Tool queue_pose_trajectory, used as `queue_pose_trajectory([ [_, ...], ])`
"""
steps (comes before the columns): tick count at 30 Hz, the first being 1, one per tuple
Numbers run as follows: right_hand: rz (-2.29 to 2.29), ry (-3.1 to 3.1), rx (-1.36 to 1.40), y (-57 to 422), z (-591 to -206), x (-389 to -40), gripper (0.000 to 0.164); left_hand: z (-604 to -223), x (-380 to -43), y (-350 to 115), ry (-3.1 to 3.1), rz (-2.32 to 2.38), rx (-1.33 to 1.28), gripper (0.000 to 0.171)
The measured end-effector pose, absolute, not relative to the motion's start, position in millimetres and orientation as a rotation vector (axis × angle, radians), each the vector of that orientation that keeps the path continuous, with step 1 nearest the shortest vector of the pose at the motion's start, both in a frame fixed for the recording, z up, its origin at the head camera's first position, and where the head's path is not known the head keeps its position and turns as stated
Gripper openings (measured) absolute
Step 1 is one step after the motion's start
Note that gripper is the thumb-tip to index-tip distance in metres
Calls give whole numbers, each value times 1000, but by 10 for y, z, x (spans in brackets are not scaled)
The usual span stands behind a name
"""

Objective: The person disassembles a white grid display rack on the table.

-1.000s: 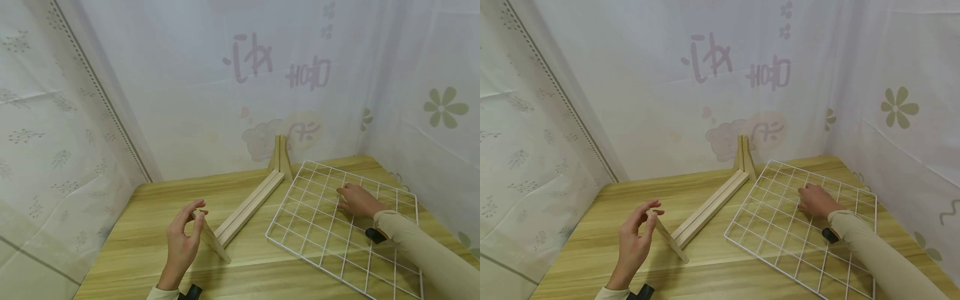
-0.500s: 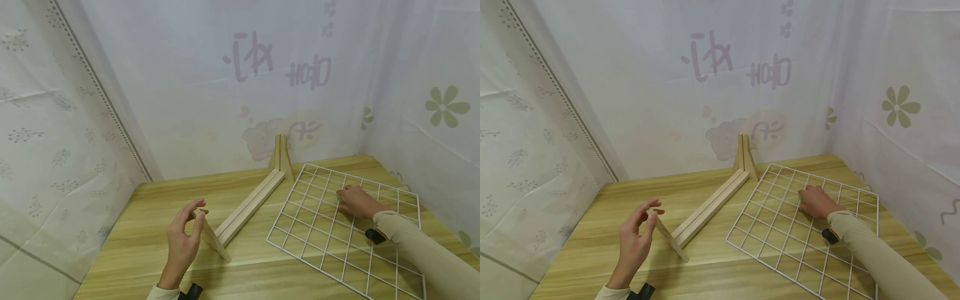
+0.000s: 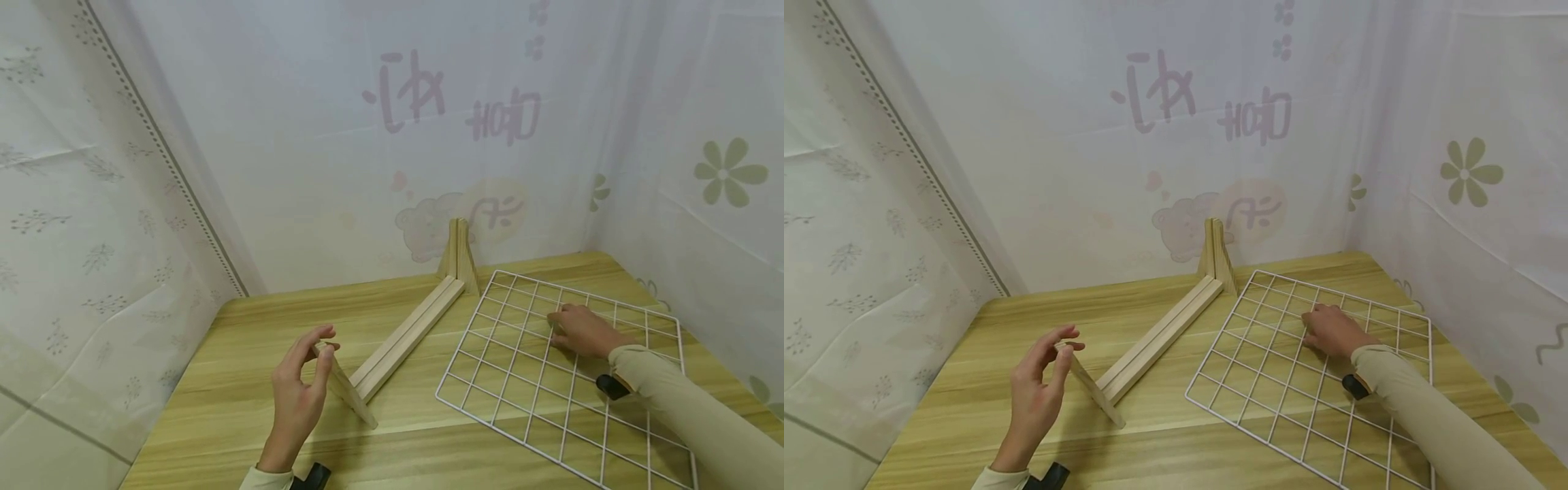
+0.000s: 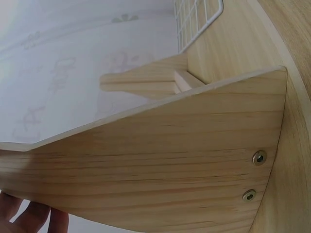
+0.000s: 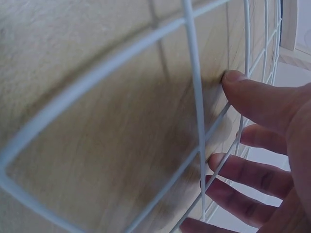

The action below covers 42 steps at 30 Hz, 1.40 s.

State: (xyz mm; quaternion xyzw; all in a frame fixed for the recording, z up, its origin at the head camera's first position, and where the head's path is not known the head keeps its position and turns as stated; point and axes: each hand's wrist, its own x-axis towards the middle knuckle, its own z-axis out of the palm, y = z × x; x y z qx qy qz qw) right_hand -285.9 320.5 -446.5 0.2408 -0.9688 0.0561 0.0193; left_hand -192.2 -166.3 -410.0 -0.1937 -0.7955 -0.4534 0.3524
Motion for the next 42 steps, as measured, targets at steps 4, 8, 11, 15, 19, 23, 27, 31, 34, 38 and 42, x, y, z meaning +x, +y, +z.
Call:
queue_pose_trajectory([
  [4,161,-3029,739,3207,-4451,-2868,37,-4100,-1923,-1673,-2055,-1176,-512,37],
  [8,133,-3030,744,3200,-4435,-2877,39,-4105,-1929,-1684,-2061,-1184,-520,37],
  [11,129,-3037,738,3189,-4422,-2894,41,-4108,-1930,-1692,-2067,-1206,-514,37],
  [15,163,-3072,709,3180,-4403,-2905,43,-4109,-1929,-1699,-2071,-1226,-515,37],
  [19,226,-3116,654,3180,-4389,-2897,47,-4104,-1932,-1708,-2074,-1237,-533,37],
  [23,276,-3130,609,3183,-4392,-2897,47,-4094,-1942,-1746,-2084,-1257,-578,39],
  [27,290,-3137,596,3199,-4416,-2903,48,-4061,-1950,-1813,-2113,-1295,-656,43],
  [31,300,-3151,582,3206,-4426,-2905,49,-4007,-1951,-1874,-2146,-1353,-720,46],
  [34,306,-3163,572,3205,-4422,-2897,49,-3981,-1965,-1913,-2160,-1375,-757,45],
  [38,316,-3163,564,3205,-4420,-2881,50,-3980,-1966,-1944,-2142,-1410,-781,39],
  [42,318,-3155,559,3224,-4425,-2880,50,-3975,-1919,-1946,-2111,-1477,-793,34],
])
